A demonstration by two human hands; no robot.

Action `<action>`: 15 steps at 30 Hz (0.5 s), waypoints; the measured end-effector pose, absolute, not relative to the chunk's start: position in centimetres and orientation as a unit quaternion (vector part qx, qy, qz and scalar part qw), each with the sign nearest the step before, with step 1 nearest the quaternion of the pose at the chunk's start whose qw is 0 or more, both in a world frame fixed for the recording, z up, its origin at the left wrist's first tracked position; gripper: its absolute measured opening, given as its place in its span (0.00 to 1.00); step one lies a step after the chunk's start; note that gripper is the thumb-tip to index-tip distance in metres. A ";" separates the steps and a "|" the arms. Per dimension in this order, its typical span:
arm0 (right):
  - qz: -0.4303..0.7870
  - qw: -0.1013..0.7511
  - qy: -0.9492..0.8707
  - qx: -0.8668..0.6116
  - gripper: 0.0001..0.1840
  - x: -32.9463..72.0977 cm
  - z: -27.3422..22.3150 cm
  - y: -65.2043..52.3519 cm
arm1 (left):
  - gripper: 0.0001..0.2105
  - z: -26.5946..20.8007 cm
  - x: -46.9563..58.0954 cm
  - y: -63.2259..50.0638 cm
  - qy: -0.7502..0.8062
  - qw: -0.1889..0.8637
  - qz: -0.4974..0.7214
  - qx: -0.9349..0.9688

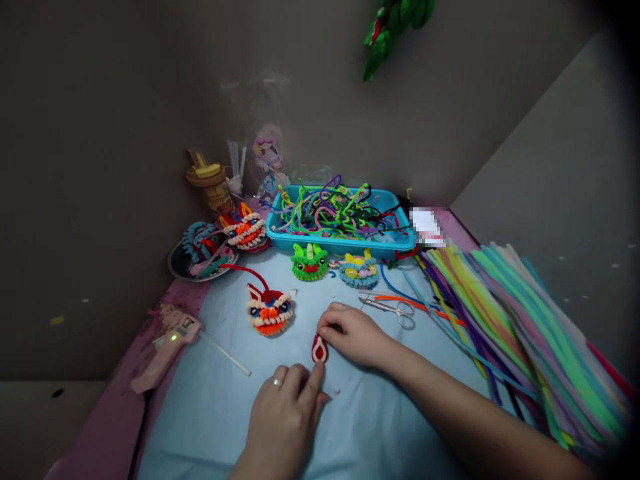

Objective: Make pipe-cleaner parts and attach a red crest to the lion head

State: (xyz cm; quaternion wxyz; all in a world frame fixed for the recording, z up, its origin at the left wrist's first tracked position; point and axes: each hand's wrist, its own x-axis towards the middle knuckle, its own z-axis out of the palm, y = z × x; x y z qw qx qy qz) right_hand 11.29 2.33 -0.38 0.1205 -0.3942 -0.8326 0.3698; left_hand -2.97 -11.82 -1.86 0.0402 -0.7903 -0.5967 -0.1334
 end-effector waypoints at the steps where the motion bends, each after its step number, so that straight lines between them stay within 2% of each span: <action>1: 0.372 0.121 -0.833 -0.391 0.08 11.3 -0.3 2.4 | 0.20 -1.9 -3.0 -11.8 -0.597 0.040 -0.132 -0.791; 15: 0.416 0.097 -0.817 -0.388 0.07 11.1 0.0 3.0 | 0.17 -2.1 -3.0 -11.8 -0.597 0.056 -0.133 -0.789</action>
